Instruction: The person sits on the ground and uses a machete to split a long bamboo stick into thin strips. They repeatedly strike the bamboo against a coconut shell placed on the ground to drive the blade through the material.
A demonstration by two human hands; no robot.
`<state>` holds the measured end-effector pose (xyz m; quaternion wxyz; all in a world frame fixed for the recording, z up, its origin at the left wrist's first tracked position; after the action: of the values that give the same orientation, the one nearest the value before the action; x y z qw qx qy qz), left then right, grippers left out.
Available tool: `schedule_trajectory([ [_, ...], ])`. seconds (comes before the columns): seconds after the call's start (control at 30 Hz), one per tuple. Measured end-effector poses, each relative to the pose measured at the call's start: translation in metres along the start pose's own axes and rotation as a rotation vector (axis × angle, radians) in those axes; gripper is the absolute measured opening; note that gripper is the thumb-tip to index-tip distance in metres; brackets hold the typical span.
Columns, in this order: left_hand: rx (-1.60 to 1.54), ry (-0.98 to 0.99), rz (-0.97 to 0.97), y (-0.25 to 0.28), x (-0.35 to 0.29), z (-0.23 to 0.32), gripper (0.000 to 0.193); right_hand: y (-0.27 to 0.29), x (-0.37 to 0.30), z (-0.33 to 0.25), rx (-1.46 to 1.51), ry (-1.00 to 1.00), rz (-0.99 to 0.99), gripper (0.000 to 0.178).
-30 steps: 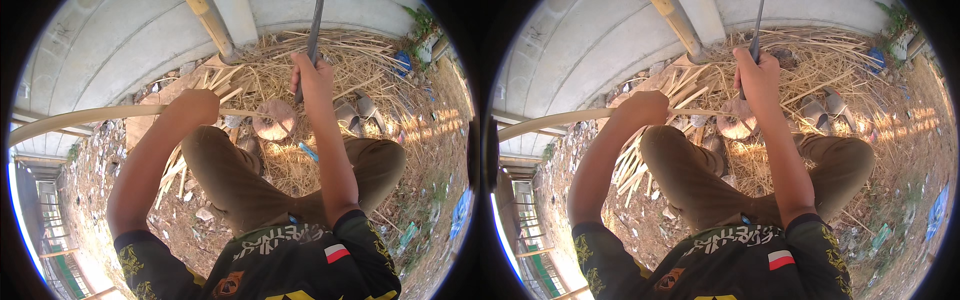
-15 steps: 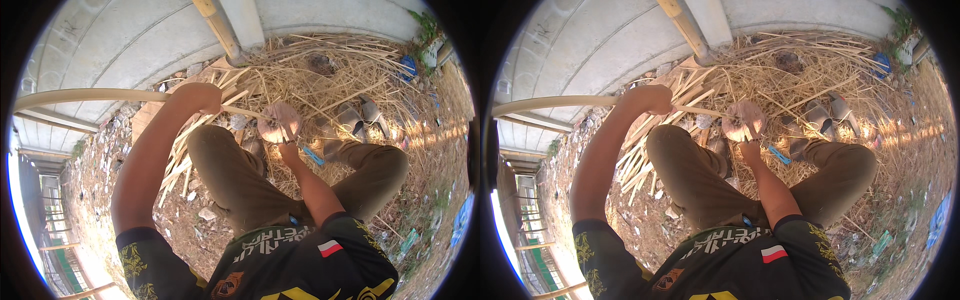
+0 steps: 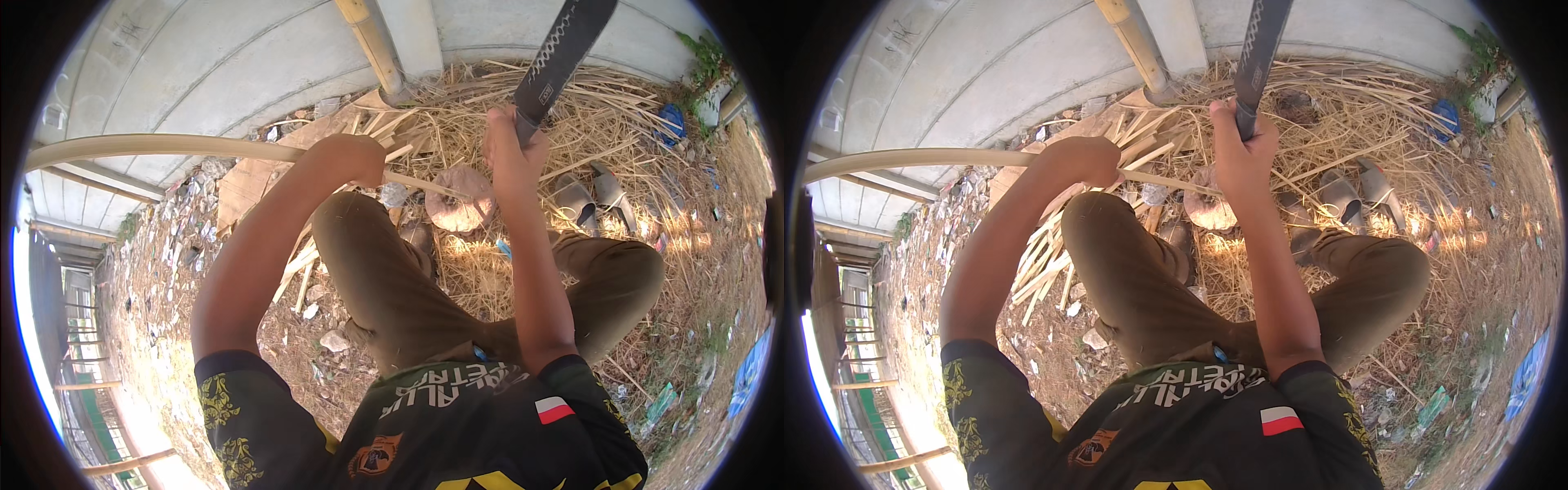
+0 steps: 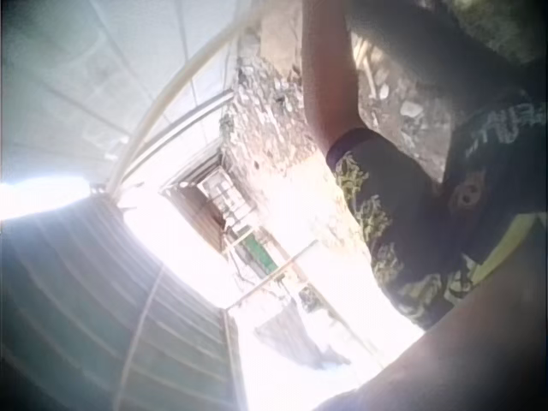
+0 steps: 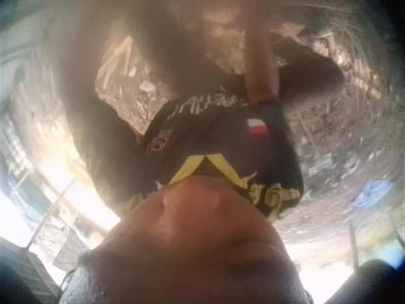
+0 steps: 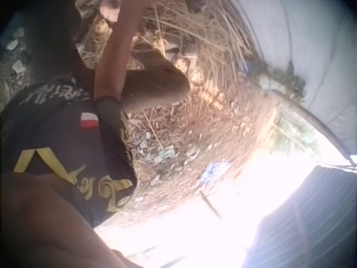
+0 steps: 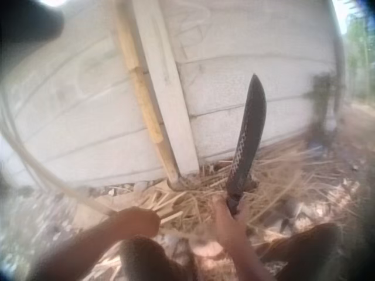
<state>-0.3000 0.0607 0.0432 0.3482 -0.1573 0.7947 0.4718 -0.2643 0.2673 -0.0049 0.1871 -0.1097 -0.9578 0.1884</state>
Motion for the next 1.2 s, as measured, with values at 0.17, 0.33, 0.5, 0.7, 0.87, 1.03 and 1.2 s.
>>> schedule_trajectory([
  [0.17, -0.038, 0.003, -0.040, -0.009, -0.006, -0.006, 0.043, 0.105, -0.128, 0.223, -0.516, -0.389, 0.072, 0.021],
  [0.33, -0.106, 0.000, -0.025, -0.030, 0.004, -0.019, 0.047, 0.158, -0.169, 0.272, -0.579, -1.163, 0.501, 0.038],
  [0.5, -0.136, 0.012, -0.053, -0.031, 0.010, -0.020, 0.047, 0.100, -0.057, 0.144, -0.743, -0.466, 0.082, 0.036],
  [0.7, -0.077, 0.034, 0.002, -0.022, 0.004, -0.011, 0.042, 0.066, -0.082, 0.119, -0.390, -0.137, 0.106, 0.028],
  [0.87, 0.014, -0.019, 0.045, 0.022, 0.020, 0.005, 0.029, 0.198, -0.191, 0.339, -0.989, -0.971, 0.266, 0.045],
  [1.03, -0.014, -0.004, 0.023, -0.008, 0.019, -0.006, 0.041, 0.109, -0.085, 0.185, -0.890, -0.386, 0.076, 0.045],
  [1.2, -0.060, 0.061, 0.011, 0.001, 0.014, -0.004, 0.019, 0.053, -0.071, 0.086, -0.364, -0.088, 0.110, 0.028],
])
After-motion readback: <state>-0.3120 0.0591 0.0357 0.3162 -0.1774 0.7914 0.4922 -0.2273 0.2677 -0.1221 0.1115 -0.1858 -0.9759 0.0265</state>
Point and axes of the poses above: each hand's wrist, its own x-axis towards the middle knuckle, its own y-axis out of the back of the hand, z = x × y, the point moved 5 cm from there along x, towards the middle knuckle, and after that the axes turned 4 degrees about -z, right-handed, at the moved point
